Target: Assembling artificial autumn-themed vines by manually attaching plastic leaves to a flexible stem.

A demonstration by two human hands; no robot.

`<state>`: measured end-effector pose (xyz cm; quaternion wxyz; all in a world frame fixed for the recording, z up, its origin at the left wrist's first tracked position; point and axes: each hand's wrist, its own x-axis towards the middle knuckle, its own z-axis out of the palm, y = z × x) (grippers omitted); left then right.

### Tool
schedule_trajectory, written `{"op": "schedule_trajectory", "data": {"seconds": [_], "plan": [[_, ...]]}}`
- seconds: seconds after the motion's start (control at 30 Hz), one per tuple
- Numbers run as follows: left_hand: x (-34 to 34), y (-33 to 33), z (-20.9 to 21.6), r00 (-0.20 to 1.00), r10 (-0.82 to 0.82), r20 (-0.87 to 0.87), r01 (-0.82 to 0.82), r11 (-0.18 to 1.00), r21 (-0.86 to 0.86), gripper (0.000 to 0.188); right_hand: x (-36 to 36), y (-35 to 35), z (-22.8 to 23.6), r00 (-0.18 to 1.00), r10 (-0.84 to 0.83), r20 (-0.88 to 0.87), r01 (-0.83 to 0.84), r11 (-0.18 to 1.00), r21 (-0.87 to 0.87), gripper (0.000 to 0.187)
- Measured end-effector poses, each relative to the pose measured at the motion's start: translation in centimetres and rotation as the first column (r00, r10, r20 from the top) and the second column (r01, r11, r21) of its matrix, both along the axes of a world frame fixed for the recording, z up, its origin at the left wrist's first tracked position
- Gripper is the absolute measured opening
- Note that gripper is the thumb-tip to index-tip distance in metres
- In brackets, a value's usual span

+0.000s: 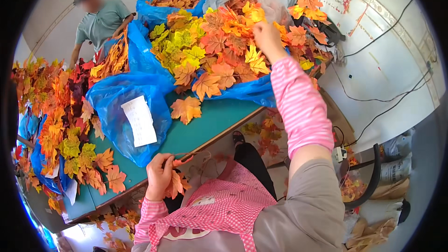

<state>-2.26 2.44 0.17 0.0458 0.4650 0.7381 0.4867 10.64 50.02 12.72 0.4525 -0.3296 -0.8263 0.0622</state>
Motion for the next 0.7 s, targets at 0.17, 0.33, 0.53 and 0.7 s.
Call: {"op": "schedule_trajectory", "data": {"seconds": [0.17, 0.33, 0.53, 0.7], "plan": [[0.0, -0.4, -0.2, 0.997, 0.036, 0.062, -0.034, 0.999, -0.029, 0.003, -2.4, 6.5, 1.8, 0.900, -0.311, 0.306, 0.333, 0.943, -0.021, 0.076], [-0.4, -0.2, 0.0, 0.996, -0.003, 0.084, 0.005, 1.000, -0.023, 0.006, -1.1, 17.8, -1.6, 0.921, -0.150, 0.358, 0.107, 0.985, 0.136, 0.056], [0.2, -0.6, 0.1, 0.996, 0.066, 0.056, -0.063, 0.996, -0.061, 0.007, -5.3, 6.7, 5.6, 0.804, 0.095, -0.587, -0.197, 0.974, -0.112, 0.017], [0.0, -0.5, -0.5, 0.991, 0.067, 0.118, -0.064, 0.998, -0.029, 0.006, -5.1, -5.1, 1.8, 0.285, 0.224, -0.932, -0.940, 0.257, -0.225, 0.023]]}}
